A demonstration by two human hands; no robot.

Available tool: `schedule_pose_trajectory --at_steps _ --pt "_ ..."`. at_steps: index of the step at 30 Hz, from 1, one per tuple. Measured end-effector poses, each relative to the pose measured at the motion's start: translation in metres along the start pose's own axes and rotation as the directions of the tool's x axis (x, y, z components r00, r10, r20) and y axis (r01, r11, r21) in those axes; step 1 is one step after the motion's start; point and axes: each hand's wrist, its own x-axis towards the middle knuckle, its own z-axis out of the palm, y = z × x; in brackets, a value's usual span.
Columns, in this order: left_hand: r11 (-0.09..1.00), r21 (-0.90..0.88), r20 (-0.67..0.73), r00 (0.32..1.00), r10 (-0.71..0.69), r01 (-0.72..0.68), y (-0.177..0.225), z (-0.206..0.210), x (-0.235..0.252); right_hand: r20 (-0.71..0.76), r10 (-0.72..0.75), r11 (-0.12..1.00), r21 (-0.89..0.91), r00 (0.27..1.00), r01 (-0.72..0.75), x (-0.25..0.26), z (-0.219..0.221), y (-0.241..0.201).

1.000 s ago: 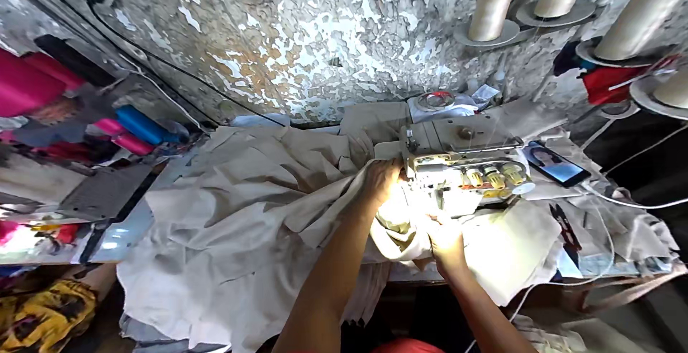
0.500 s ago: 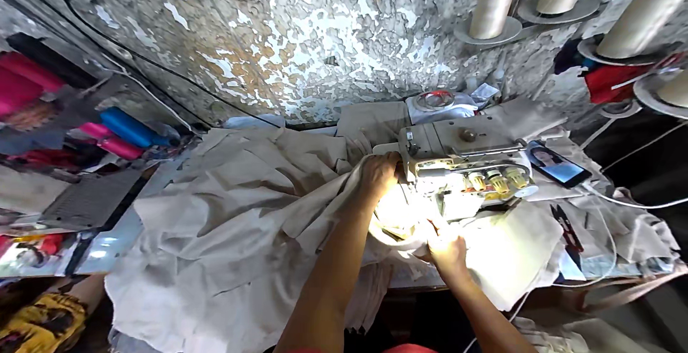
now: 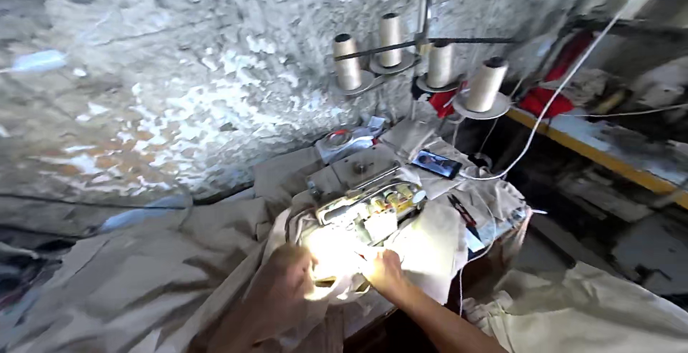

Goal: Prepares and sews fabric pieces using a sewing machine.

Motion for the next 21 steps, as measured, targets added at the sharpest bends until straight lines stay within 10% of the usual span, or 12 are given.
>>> schedule_pose_trajectory --at_steps 5,8,10,13,17,21 --pt "0.970 0.141 -0.026 0.978 0.205 -0.199 -0.018 0.025 -0.040 0.057 -0.224 0.959 -0.166 0.973 0.230 -0.013 -0.030 -0.017" --pt "0.987 -0.162 0.053 0.999 -0.006 0.014 0.001 -0.005 -0.026 -0.035 -0.502 0.864 0.026 0.864 0.503 -0.011 -0.032 -0.023" --pt "0.793 -0.520 0.226 0.946 -0.230 0.317 0.028 -0.046 -0.013 -0.036 -0.522 0.829 0.217 0.852 0.516 -0.005 -0.039 -0.019" --pt "0.440 -0.813 0.227 0.903 -0.364 0.382 0.052 -0.094 -0.007 -0.038 -0.440 0.820 0.391 0.897 0.419 0.012 -0.033 0.000" --pt "0.526 -0.706 0.331 0.877 -0.347 0.474 0.060 -0.117 0.003 0.031 -0.328 0.891 0.343 0.944 0.298 0.028 -0.023 -0.006" --pt "0.883 -0.204 0.309 0.884 -0.351 0.422 0.058 -0.128 0.015 0.023 -0.419 0.768 0.542 0.908 0.341 0.043 -0.019 -0.007"
